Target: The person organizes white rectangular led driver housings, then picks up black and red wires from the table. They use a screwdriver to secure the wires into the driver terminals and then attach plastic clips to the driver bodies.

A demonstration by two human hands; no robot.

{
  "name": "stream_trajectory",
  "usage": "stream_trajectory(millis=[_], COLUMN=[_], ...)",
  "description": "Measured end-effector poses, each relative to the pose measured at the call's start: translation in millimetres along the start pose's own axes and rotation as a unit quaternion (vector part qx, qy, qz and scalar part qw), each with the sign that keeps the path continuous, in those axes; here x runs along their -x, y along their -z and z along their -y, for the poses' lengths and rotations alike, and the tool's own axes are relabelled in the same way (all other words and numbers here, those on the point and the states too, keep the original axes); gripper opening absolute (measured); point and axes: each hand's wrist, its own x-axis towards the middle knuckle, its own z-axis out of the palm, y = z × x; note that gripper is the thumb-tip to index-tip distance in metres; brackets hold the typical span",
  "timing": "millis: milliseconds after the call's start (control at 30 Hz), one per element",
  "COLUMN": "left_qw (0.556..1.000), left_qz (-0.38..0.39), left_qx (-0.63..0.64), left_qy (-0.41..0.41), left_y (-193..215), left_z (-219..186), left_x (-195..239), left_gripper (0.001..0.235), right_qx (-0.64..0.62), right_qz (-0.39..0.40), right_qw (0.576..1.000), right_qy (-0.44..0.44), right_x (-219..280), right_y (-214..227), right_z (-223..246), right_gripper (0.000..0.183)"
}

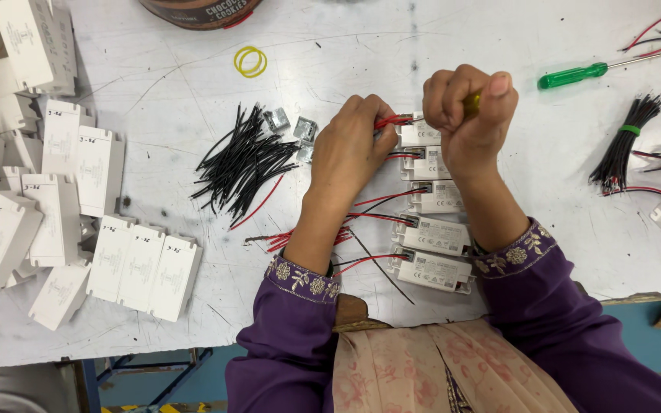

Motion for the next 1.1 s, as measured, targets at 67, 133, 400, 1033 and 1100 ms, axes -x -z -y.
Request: stream_trajectory(millis=[67, 133, 400, 1033, 1100], left_qw=[1.000, 1.000, 0.999, 0.989, 0.989], left_qz=[0.004, 0.005, 0.005, -0.124, -0.117], left_qx=[-0.001, 0.004, 0.048, -0.072, -0.082], left_qy=[0.005, 0.007, -0.004, -0.036, -0.024], left_y=[-1.3, -3.5, 0.8, 100.6, 103.3], left_z=[0.9, 2.8, 8.1, 29.3, 29.6], left_x=[-0.4, -0.7, -3.0, 64.9, 95.2], left_gripper=[0.017, 0.016, 0.016, 0.009, 0.009], right_qx=[-0.006, -0.010, -0.053, 0.646, 0.697], right_qz=[-0.002, -0.002, -0.005, 0.037, 0.061], right_qw=[1.000, 1.000, 0.999, 0.763, 0.714], right_qy=[0.000, 0.000, -0.008, 0.014, 0.037], right_x=[-1.1, 0.0, -4.7, 155.3, 169.2], right_y=[1.0, 3.3, 5.8, 74.0, 77.4], right_z=[-1.5, -4.1, -10.1, 88.7, 81.3], right_gripper=[0.072, 0.072, 0.071, 0.019, 0.013])
